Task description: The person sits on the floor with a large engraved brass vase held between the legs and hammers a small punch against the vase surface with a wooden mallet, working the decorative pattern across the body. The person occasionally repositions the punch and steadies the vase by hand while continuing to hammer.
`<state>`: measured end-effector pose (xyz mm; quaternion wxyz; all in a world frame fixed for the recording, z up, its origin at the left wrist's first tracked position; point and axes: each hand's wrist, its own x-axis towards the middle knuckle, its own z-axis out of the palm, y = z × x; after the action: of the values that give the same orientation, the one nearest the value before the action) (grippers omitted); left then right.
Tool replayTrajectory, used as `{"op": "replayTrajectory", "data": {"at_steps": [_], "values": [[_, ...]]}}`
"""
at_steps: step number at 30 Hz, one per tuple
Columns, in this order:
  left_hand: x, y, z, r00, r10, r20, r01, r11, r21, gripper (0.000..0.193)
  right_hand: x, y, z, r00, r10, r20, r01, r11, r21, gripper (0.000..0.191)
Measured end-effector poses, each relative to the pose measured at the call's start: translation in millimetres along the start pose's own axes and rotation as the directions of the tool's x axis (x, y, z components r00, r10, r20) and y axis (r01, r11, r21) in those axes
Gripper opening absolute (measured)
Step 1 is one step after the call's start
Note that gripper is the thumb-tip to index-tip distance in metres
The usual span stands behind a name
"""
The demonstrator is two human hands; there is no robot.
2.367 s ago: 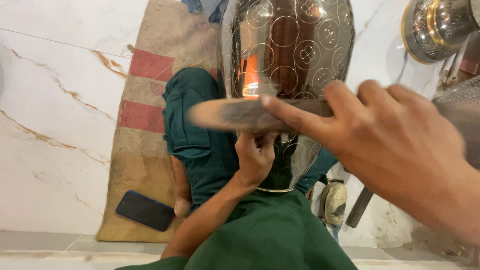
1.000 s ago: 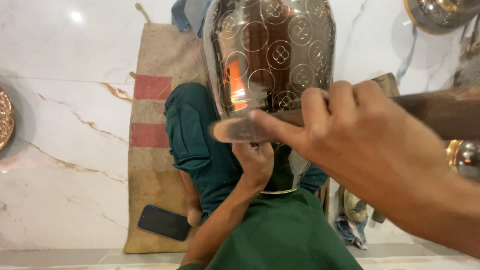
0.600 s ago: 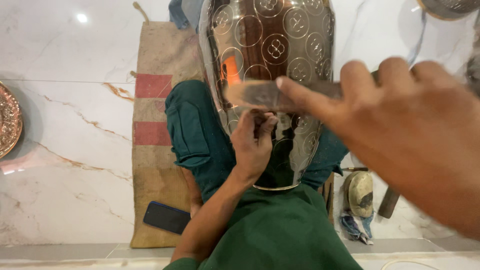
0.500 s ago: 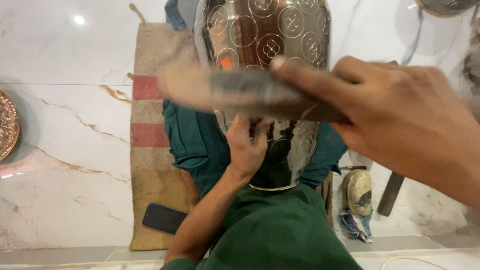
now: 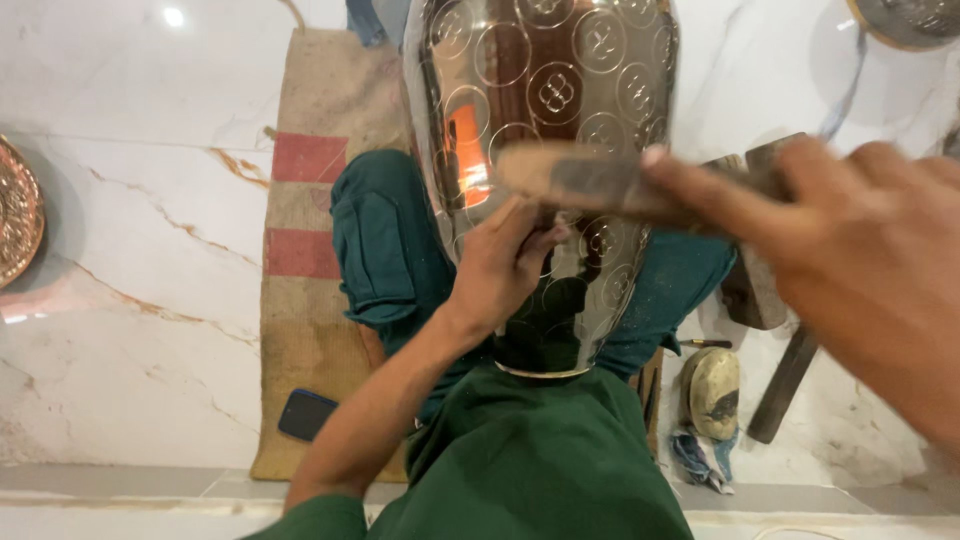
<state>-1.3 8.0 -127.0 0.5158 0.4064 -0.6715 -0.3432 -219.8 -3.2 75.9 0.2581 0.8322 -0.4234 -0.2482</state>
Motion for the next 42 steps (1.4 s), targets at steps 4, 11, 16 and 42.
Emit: {"op": "replayTrajectory", "data": {"at_steps": [4,11,16,42], "values": [[11.5,-5.7,-7.4,0.989,0.043,0.142,-0.040,0.999,-0.023,0.033,-17.5,-4.7,19.8,0.966,0.259,-0.012,-0.180,0.705,0.686,0.076],[32.8,-18.6,-13.3,0.905,0.201,0.374,-0.185,0.979,-0.080,0.042,-47.7,-35.0,36.6,0.907,0.404,0.116,-0.406,0.769,0.493,0.080],[47.4,-23.6,-15.5,0.807,0.259,0.531,-0.234,0.965,-0.114,0.045,-65.7,-66.1,76.8,0.758,0.650,0.051,-0.390,0.389,0.835,0.069],[88.3,-15.6,-17.6,0.655,0.163,0.738,-0.071,0.985,-0.155,0.049,-89.4,-156.9,145.9,0.719,0.601,0.350,-0.616,0.318,0.721,0.083]]}}
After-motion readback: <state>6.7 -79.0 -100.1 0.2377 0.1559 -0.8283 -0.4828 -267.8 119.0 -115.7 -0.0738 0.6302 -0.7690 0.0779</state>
